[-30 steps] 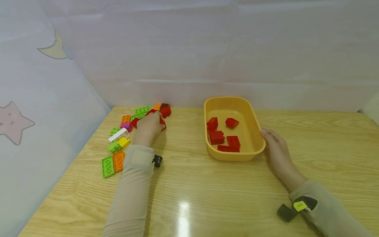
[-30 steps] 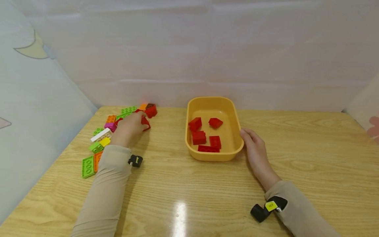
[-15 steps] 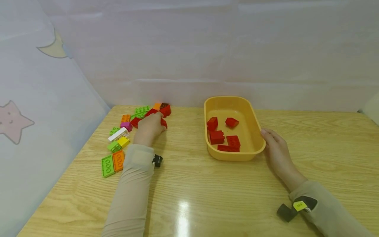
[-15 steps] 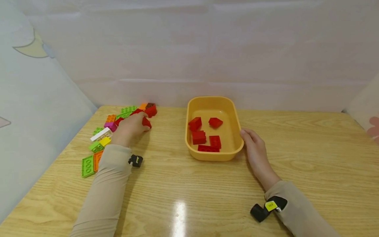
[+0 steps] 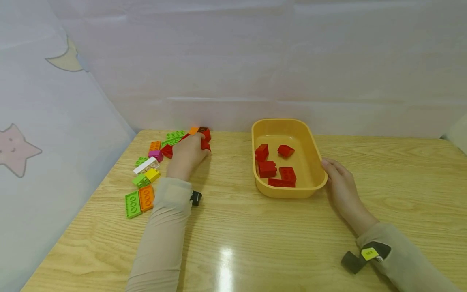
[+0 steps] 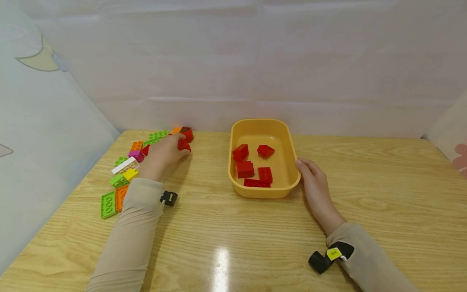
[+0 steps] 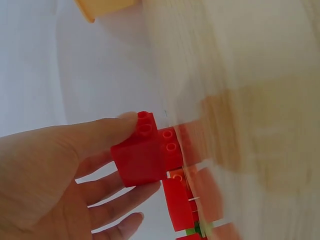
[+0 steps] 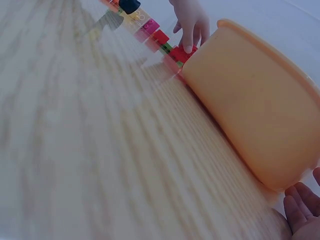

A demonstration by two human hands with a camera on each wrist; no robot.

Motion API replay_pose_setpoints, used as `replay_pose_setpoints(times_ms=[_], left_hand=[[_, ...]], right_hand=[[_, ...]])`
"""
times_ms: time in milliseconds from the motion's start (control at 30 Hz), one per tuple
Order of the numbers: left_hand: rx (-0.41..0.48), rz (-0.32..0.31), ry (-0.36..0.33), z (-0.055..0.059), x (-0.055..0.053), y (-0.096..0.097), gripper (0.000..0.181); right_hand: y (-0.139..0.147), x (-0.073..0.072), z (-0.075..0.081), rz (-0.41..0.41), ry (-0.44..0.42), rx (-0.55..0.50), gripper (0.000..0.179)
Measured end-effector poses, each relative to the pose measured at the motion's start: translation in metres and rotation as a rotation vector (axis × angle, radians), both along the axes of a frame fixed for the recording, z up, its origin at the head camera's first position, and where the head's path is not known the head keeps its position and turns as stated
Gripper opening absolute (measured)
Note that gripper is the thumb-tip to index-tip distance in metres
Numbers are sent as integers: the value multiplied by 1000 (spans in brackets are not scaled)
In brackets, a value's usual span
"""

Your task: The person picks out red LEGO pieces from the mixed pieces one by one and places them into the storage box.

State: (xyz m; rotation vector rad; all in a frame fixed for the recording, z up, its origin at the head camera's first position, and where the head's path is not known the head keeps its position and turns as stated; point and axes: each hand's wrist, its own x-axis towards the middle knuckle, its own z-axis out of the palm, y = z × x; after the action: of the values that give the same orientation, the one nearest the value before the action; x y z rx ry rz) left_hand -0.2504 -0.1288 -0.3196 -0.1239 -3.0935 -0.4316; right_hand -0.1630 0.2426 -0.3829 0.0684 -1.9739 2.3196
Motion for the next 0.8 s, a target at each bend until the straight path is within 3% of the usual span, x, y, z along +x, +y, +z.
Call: replay_pose_setpoints(times_ms=[267,800], left_hand=[[-13,1,95,2,-2,10,51],[-67,-49,178,14,4,32,53]], right_hand=[[-1,-1,1,2,-1,-52,21],[0,0,0,7,-5,-55,21]])
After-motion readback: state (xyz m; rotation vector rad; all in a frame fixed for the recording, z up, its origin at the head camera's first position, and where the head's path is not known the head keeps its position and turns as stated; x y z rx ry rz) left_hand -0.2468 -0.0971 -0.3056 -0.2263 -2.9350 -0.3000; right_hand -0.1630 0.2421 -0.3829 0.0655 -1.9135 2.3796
